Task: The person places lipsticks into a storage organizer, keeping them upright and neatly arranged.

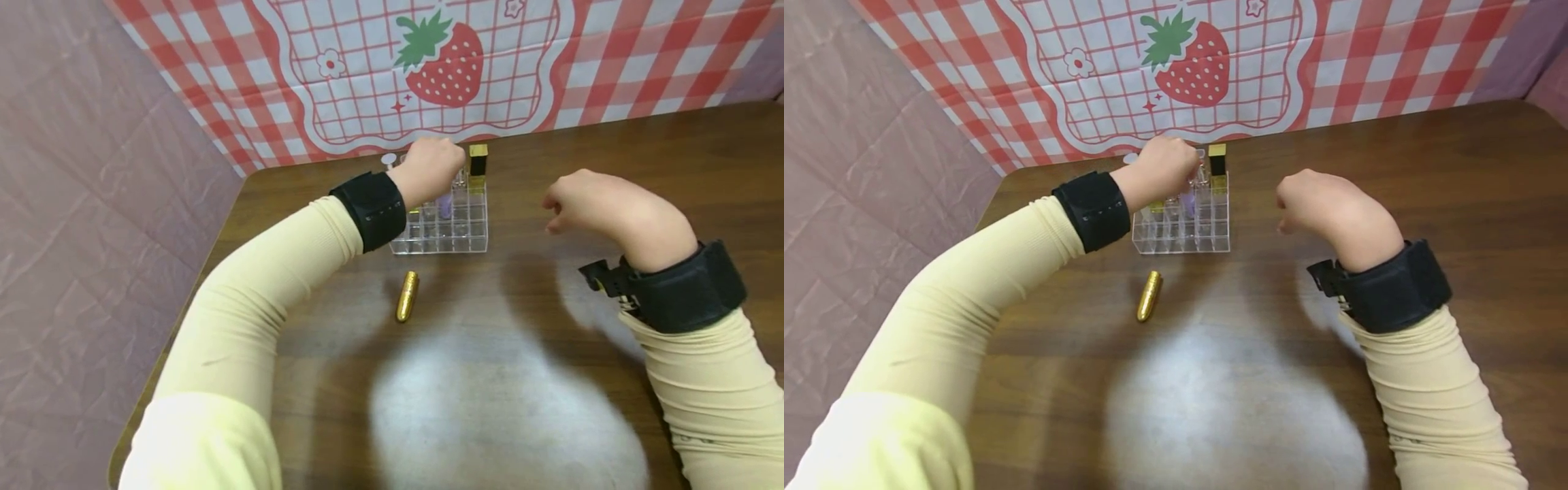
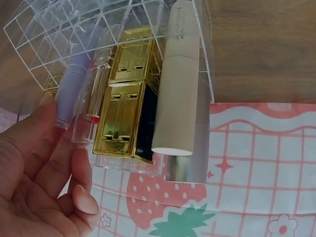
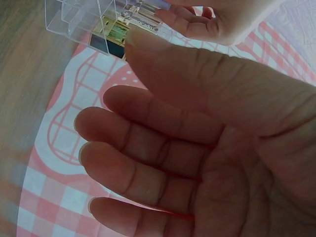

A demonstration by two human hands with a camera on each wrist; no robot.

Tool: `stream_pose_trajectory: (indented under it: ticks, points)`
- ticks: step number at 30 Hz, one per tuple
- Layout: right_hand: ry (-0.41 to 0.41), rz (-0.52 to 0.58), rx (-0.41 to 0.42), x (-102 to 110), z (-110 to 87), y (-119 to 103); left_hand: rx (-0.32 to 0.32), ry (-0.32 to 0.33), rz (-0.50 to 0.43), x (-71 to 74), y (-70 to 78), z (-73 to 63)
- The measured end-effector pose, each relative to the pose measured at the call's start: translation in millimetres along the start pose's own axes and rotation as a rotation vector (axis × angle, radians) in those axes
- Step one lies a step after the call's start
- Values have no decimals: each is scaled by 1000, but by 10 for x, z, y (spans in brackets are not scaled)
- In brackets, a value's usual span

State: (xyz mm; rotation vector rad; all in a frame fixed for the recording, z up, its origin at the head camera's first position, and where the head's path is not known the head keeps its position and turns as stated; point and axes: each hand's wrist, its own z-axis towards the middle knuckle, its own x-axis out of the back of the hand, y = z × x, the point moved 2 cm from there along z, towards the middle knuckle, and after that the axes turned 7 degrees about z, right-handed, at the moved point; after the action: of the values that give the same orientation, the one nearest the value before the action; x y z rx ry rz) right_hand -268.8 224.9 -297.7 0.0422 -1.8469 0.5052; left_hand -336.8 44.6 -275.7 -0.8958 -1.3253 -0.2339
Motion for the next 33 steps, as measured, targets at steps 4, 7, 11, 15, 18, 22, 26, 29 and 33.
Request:
stream_pose_trajectory:
  ticks: [4,7,11,15,18,22,26,29,33]
  points:
    - [-15,10,-2,-12,-3,-89,3,14,-5,20,-47,-104]
    - [-13,-3,8,-16,-18,-138,8,13,-14,98,-103,-227]
    - [10,-50,27,-14,-28,-214,18,51,-24,228,-185,-456]
    - [27,-99,95,-76,2,-387,11,94,-72,226,-240,-749]
    - [32,-135,187,-164,46,-579,14,87,-108,123,-272,-982]
    - [17,-167,301,-274,140,-855,26,69,-141,-87,-313,-1271]
    - [10,-202,395,-399,320,-1114,19,80,-164,-279,-330,-1488]
    - [18,-244,473,-519,477,-1287,10,86,-168,-374,-325,-1592]
    - [18,-308,555,-669,614,-1465,12,73,-162,-449,-317,-1685]
